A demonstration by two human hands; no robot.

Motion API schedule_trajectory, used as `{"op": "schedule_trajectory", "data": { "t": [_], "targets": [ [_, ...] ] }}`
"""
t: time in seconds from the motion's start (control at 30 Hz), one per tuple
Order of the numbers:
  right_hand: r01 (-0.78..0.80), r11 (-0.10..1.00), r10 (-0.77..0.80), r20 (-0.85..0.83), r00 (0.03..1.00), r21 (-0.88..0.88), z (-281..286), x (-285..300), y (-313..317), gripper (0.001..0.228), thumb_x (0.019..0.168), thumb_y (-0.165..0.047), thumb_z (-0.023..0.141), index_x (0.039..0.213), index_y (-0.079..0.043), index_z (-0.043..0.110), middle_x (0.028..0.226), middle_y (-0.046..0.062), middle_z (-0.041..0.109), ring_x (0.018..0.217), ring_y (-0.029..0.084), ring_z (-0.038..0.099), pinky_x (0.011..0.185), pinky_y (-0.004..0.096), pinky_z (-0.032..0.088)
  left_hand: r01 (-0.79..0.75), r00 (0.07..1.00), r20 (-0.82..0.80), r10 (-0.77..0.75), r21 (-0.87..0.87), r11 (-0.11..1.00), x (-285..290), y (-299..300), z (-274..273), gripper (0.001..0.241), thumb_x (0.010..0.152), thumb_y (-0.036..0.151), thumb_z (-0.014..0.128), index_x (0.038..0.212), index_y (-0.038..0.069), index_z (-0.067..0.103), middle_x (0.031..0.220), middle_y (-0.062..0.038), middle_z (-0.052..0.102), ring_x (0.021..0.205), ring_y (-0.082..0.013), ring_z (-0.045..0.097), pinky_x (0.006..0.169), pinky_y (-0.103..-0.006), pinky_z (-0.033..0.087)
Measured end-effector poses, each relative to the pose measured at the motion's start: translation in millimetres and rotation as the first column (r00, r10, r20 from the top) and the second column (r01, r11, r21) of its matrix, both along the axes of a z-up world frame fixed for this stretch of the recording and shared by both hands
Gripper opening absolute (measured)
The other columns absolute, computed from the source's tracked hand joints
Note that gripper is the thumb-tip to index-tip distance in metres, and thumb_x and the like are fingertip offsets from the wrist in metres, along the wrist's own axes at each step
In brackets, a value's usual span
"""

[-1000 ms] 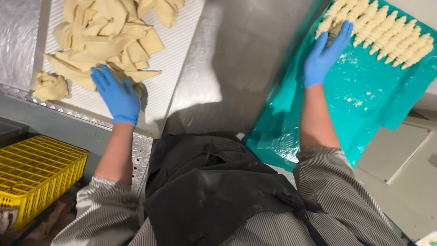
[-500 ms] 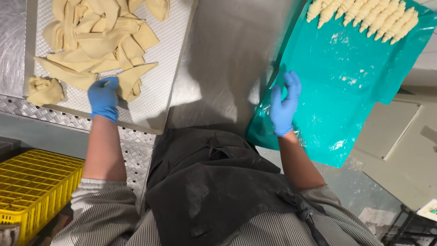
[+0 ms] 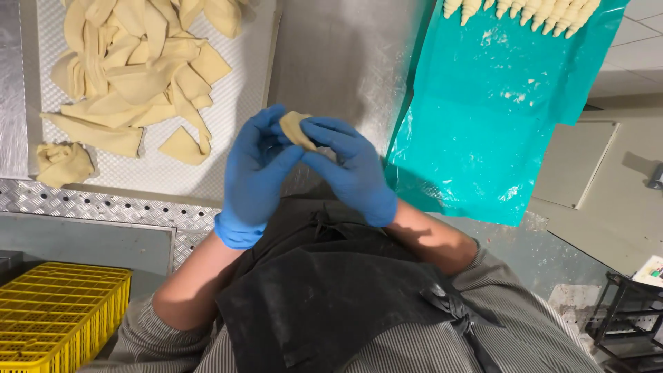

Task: Rolling triangular dough cutouts into croissant shapes and arranging them on a tray.

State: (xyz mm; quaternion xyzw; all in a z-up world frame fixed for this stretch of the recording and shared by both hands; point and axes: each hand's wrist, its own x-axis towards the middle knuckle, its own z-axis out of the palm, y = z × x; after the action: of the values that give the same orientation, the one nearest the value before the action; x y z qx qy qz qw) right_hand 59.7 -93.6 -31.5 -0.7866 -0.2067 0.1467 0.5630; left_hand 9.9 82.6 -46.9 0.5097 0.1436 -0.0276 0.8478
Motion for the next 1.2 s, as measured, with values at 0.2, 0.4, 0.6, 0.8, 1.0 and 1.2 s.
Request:
{"op": "schedule_trajectory", "data": {
  "t": [0.2,0.4,0.6,0.8,1.0,1.2],
  "targets": [
    [0.125,0.979,-0.073,-0.293,0.953,0.161,15,-5,-7,0.032,0.103,-0.006,0.065,0.134,-0.001,0.066,0.133,0.012,0.065,0.118,0.017,0.067,0.104,0.03,0.057,0.036,0.996,0.071,-0.051,0.194,0.98,-1,-13,11,0.05,0.101,-0.002,0.061,0.15,0.001,0.05,0.126,-0.006,0.059,0.111,-0.0115,0.062,0.097,-0.0258,0.054],
    [0.228,0.963,-0.165,-0.351,0.922,0.145,6,-12,-11,0.023,0.106,-0.008,0.059,0.125,0.0,0.071,0.118,0.009,0.075,0.104,0.013,0.07,0.094,0.028,0.058,-0.016,0.982,0.177,-0.066,0.429,0.903,-5,-24,3,0.052,0.099,-0.002,0.066,0.148,0.002,0.047,0.126,-0.005,0.057,0.109,-0.0125,0.061,0.1,-0.0273,0.053],
    [0.363,0.92,-0.288,-0.371,0.883,0.149,-9,-12,-10,0.024,0.11,-0.011,0.054,0.127,-0.001,0.068,0.112,0.006,0.073,0.103,0.01,0.067,0.092,0.025,0.056,0.008,0.992,0.123,-0.029,0.162,0.987,-1,-12,-12,0.05,0.102,-0.005,0.053,0.152,0.003,0.054,0.12,-0.006,0.056,0.113,-0.0128,0.056,0.103,-0.0277,0.05],
    [0.335,0.923,-0.221,-0.455,0.863,0.188,-41,-4,-24,0.027,0.1,-0.003,0.066,0.127,0.003,0.066,0.112,0.012,0.075,0.102,0.013,0.07,0.091,0.025,0.058,0.13,0.99,-0.105,-0.097,0.38,0.916,1,25,-48,0.038,0.098,0.007,0.065,0.135,0.002,0.064,0.113,-0.006,0.067,0.098,-0.0116,0.063,0.087,-0.0263,0.054],
    [0.399,0.889,-0.293,-0.39,0.873,0.224,-56,4,-55,0.022,0.101,-0.002,0.068,0.122,0.005,0.068,0.11,0.013,0.076,0.099,0.017,0.074,0.09,0.03,0.064,-0.227,0.957,-0.144,0.252,0.171,0.959,-15,106,-147,0.027,0.099,0.004,0.068,0.126,0.001,0.066,0.112,-0.007,0.071,0.096,-0.0141,0.067,0.085,-0.0292,0.057],
    [0.159,0.982,-0.155,0.048,0.987,-0.102,-22,-1,-49,0.022,0.101,-0.004,0.071,0.122,0.0,0.07,0.114,0.014,0.077,0.101,0.019,0.075,0.089,0.034,0.06,0.131,0.981,-0.194,-0.006,0.636,0.761,-8,36,-88,0.035,0.106,0.025,0.062,0.13,0.001,0.066,0.125,-0.009,0.071,0.098,-0.0229,0.065,0.09,-0.0355,0.052]
  ]
}}
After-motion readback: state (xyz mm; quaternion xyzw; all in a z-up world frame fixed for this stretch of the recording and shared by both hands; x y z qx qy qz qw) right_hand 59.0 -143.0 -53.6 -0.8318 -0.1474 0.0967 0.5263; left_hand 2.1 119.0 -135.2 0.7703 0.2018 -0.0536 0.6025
